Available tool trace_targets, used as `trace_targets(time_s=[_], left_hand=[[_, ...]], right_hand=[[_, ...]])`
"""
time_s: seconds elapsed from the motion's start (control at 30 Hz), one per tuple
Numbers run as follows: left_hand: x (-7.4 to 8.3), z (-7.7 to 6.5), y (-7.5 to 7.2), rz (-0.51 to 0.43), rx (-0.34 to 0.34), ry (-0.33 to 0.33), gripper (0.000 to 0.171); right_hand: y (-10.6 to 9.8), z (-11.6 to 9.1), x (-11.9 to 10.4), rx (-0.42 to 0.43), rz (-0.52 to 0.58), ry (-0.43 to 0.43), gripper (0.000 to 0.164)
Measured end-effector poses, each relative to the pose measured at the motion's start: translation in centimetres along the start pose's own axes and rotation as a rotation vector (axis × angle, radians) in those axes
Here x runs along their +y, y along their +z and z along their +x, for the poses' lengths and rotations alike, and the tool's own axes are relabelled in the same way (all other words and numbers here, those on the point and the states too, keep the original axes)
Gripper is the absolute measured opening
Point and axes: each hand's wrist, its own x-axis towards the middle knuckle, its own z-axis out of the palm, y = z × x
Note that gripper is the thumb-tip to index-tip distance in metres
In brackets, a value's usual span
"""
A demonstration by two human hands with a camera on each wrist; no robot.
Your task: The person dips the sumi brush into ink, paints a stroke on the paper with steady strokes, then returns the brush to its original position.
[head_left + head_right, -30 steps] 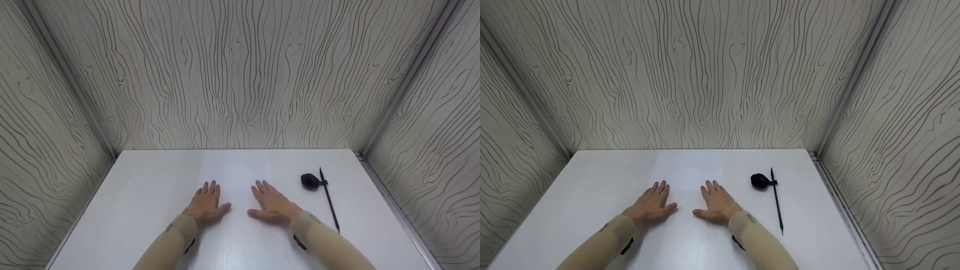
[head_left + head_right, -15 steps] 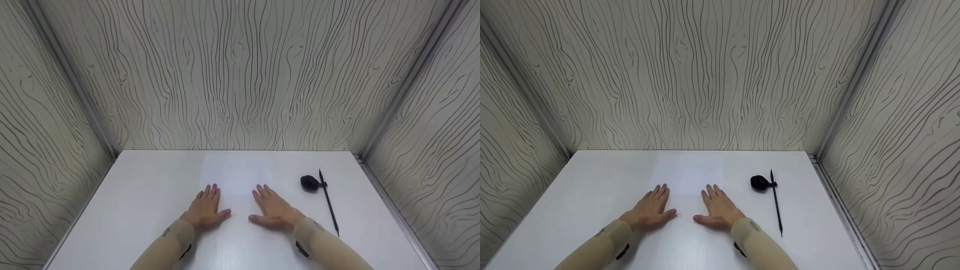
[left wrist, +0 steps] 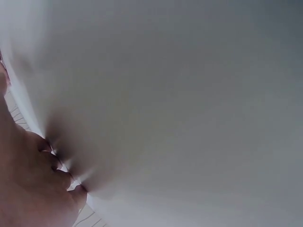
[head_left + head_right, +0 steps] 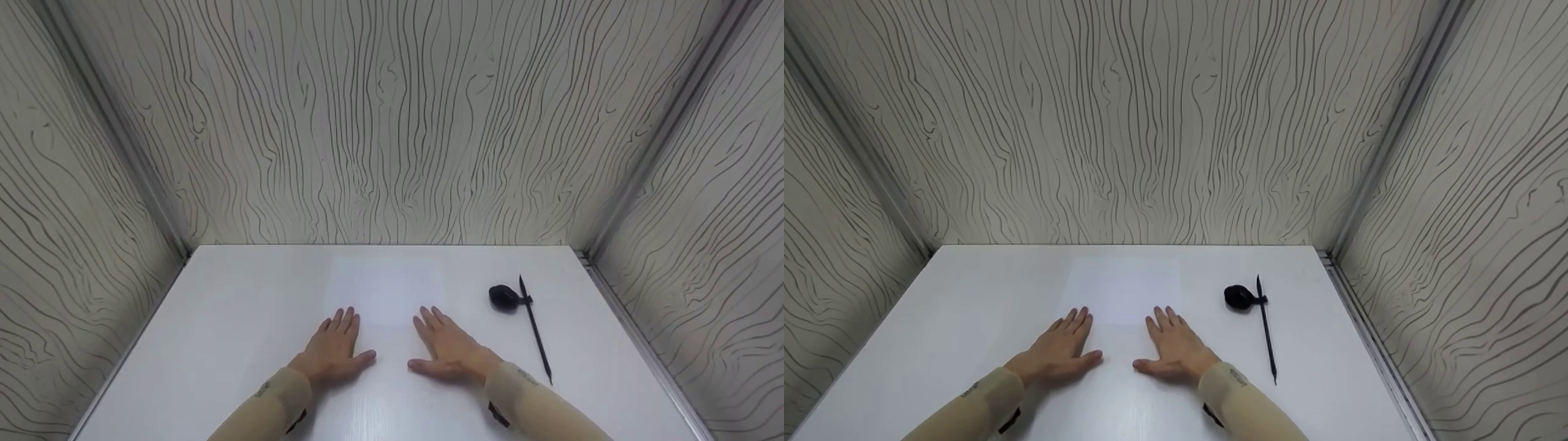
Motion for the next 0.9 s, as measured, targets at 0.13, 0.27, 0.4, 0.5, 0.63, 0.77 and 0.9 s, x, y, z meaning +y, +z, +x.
trace_targets(time_s=[0.13, 0.27, 0.4, 0.5, 0.63, 0.77, 0.9], left_hand=[[0.4, -0.5, 0.0, 0.0, -0.004, -0.001, 0.106], [0.6, -1.0, 0.2, -0.004, -0.007, -0.002, 0.107], [0.6, -1.4, 0.5, -0.012, -0.021, 0.004, 0.108], [0.6, -1.7, 0.5, -0.021, -0.028, 0.023, 0.109], [0.7, -2.2, 0.5, -0.02, -0.034, 0.043, 0.111], [0.7, -2.8, 0.5, -0.023, -0.042, 0.057, 0.11], [0.9, -3.4, 0.6, -0.032, -0.049, 0.062, 0.11]], right_hand=[[0.0, -0.5, -0.1, -0.004, 0.003, -0.008, 0.11], [0.0, -1.1, -0.3, -0.003, 0.007, -0.015, 0.11], [0.0, -1.8, -0.6, -0.002, 0.012, -0.025, 0.109], [0.0, -2.2, -0.8, 0.003, 0.009, -0.04, 0.108], [0.1, -2.5, -0.9, 0.003, 0.009, -0.049, 0.107], [0.1, -2.8, -1.0, -0.001, 0.033, -0.038, 0.107], [0.0, -3.1, -1.1, -0.003, 0.059, -0.027, 0.107]])
